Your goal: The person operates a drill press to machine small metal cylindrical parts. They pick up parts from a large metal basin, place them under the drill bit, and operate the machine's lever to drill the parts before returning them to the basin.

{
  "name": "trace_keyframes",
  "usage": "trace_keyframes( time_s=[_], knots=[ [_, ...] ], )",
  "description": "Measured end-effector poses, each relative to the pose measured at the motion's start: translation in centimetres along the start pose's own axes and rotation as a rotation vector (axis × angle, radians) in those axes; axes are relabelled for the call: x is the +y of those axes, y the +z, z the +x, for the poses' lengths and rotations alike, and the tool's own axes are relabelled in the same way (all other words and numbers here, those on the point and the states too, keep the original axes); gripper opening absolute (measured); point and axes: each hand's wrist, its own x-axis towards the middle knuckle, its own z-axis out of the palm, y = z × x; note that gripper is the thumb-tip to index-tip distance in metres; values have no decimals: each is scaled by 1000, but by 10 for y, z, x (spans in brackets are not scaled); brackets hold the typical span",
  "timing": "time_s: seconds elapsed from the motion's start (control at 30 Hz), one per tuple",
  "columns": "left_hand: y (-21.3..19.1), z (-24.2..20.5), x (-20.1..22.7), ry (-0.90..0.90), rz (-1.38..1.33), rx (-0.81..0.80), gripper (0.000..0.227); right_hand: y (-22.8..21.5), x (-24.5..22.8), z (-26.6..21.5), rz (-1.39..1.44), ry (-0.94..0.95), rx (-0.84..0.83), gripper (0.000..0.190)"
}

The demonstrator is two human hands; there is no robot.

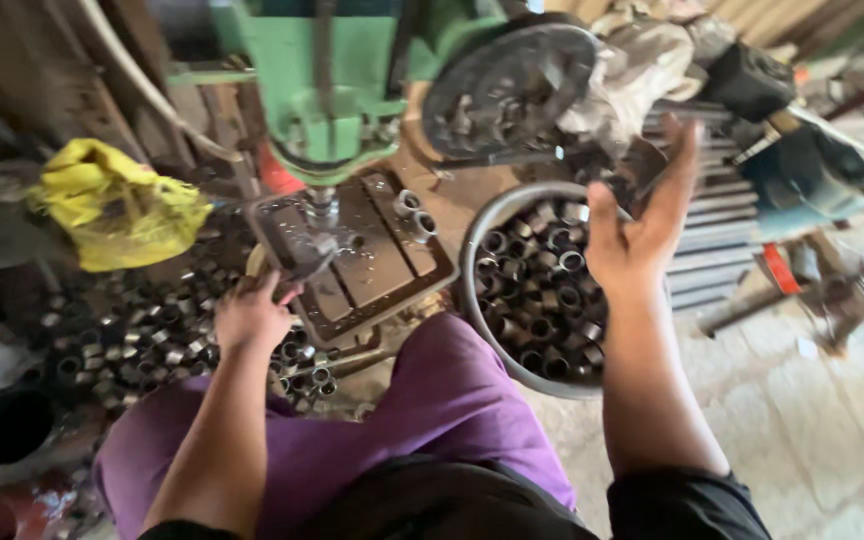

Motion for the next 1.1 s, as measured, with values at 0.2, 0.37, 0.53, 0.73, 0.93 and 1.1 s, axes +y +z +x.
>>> trace_keyframes(
  time_s=[0.2, 0.37, 0.53, 0.73, 0.93, 1.1],
  knots=[
    [2, -9, 3, -82, 199, -284, 43, -24, 10, -18, 139, 32, 8, 92],
    [0, -10, -8, -86, 203, -413, 47, -84, 72, -65, 101, 229, 246, 76],
    [6, -20, -31, -158, 48, -353, 43, -119, 186, -130, -6, 724, 337, 33],
    [-33, -38, -55, -119, 267, -346, 40, -79, 235, -187, -635, 604, -145, 23],
    [-42, -41, -71, -452, 679, -695, 71, -42, 260, -170, -745, 822, -779, 35],
    [-34, -38, -80, -802, 679, -907, 69, -36, 270, -156, -851, 832, -880, 42]
  ],
)
